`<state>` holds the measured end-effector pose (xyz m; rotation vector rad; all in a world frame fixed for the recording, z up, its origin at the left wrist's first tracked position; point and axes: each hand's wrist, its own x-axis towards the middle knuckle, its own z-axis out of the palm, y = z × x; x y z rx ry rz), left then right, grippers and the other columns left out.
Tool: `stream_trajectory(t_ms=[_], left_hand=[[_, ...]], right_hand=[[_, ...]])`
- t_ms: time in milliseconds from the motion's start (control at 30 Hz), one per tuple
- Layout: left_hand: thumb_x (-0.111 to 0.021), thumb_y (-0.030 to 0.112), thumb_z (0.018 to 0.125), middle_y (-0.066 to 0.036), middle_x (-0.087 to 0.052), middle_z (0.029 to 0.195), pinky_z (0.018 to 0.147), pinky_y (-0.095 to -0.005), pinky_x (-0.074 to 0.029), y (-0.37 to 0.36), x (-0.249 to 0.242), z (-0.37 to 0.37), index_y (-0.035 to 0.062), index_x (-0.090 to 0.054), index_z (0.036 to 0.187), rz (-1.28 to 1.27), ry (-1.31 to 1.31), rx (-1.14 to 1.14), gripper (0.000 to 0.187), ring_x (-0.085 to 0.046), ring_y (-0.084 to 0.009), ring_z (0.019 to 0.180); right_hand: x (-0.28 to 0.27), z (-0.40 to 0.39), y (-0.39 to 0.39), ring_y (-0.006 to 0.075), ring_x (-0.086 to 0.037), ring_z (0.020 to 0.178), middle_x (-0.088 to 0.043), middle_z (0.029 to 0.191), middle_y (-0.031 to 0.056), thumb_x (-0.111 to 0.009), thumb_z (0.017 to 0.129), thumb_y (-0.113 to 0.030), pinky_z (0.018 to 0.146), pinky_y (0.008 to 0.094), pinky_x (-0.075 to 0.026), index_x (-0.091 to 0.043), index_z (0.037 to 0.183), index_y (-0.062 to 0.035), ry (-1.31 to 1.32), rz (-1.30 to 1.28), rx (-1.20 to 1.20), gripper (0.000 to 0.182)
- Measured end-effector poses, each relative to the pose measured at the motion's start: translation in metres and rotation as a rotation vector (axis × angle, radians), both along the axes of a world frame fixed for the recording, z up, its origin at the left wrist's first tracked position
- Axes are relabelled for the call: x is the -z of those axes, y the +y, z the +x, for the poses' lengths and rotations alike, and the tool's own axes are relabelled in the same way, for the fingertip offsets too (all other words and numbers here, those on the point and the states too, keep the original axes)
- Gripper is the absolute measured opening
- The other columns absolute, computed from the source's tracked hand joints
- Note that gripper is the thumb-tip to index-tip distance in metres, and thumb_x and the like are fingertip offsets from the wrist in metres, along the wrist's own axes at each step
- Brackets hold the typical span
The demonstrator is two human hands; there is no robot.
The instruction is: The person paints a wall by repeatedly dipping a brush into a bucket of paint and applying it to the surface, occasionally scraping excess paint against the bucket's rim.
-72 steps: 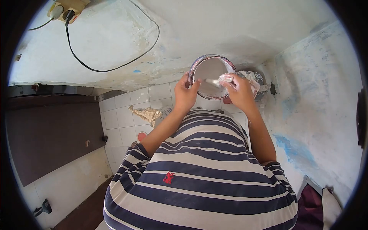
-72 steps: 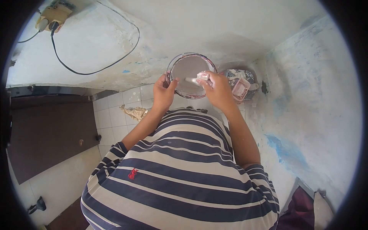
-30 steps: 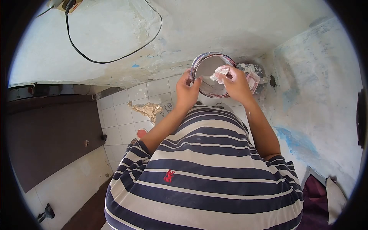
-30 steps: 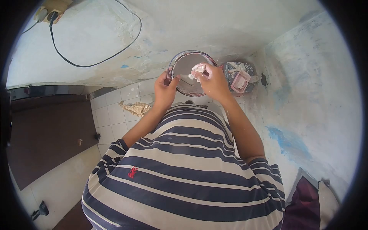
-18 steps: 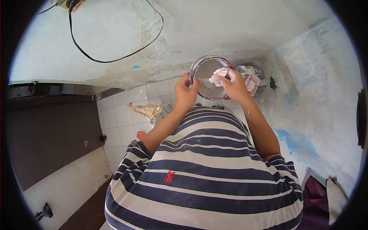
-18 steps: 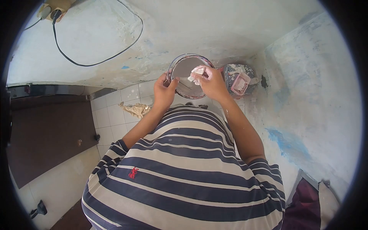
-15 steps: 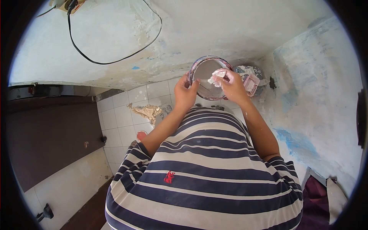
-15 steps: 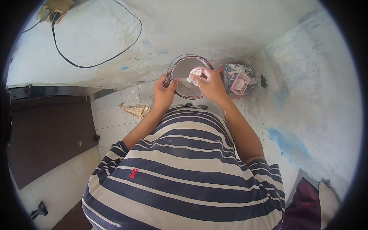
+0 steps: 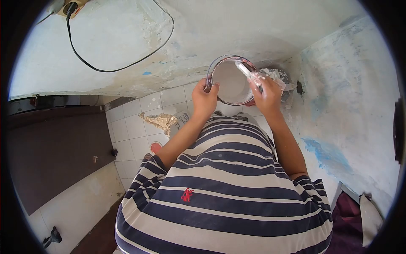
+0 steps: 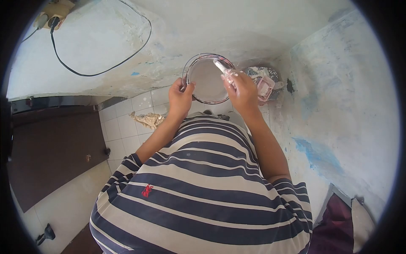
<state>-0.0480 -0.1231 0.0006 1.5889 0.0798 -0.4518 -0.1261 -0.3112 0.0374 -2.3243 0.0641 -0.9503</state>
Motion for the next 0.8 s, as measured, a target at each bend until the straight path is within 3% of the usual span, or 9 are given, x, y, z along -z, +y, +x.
stream_trajectory(t_ms=[133,267,600,800], left_hand=[[-0.067,0.010,0.086,0.002,-0.058,0.073,0.060,-0.0245,-0.041,-0.005,0.005,-0.001,-0.0013,-0.065,0.110,0.035,-0.013,0.015,0.026,-0.048,-0.0059,0.066],[-0.067,0.009,0.083,-0.001,-0.056,0.070,0.060,-0.0276,-0.042,-0.007,0.009,-0.002,-0.0027,-0.064,0.111,0.085,-0.197,0.003,0.030,-0.048,-0.0092,0.064],[-0.067,0.007,0.080,-0.009,-0.059,0.076,0.071,-0.0311,-0.048,-0.008,0.009,0.001,-0.0059,-0.061,0.112,0.134,-0.417,0.049,0.035,-0.056,-0.0164,0.072],[-0.065,0.007,0.082,-0.007,-0.062,0.081,0.075,-0.0294,-0.047,-0.010,-0.005,-0.006,-0.0048,-0.057,0.123,0.196,-0.464,0.027,0.043,-0.055,-0.0138,0.076]], right_hand=[[0.012,-0.001,0.005,0.0314,-0.064,0.085,-0.065,0.097,0.0136,-0.072,0.079,-0.003,0.072,0.0404,-0.052,-0.066,0.099,-0.0012,-0.004,-0.193,-0.063,0.021],[0.022,0.003,0.004,0.0337,-0.062,0.097,-0.062,0.103,0.0145,-0.069,0.079,-0.004,0.081,0.0432,-0.050,-0.065,0.102,-0.0022,0.040,-0.302,-0.133,0.024],[0.023,0.023,-0.002,0.0304,-0.062,0.104,-0.064,0.107,0.0136,-0.067,0.082,-0.008,0.090,0.0452,-0.048,-0.061,0.109,-0.0030,0.055,-0.480,-0.246,0.029],[0.025,0.030,-0.004,0.0289,-0.062,0.104,-0.064,0.109,0.0121,-0.067,0.082,-0.010,0.092,0.0453,-0.046,-0.060,0.111,-0.0035,0.119,-0.490,-0.240,0.030]])
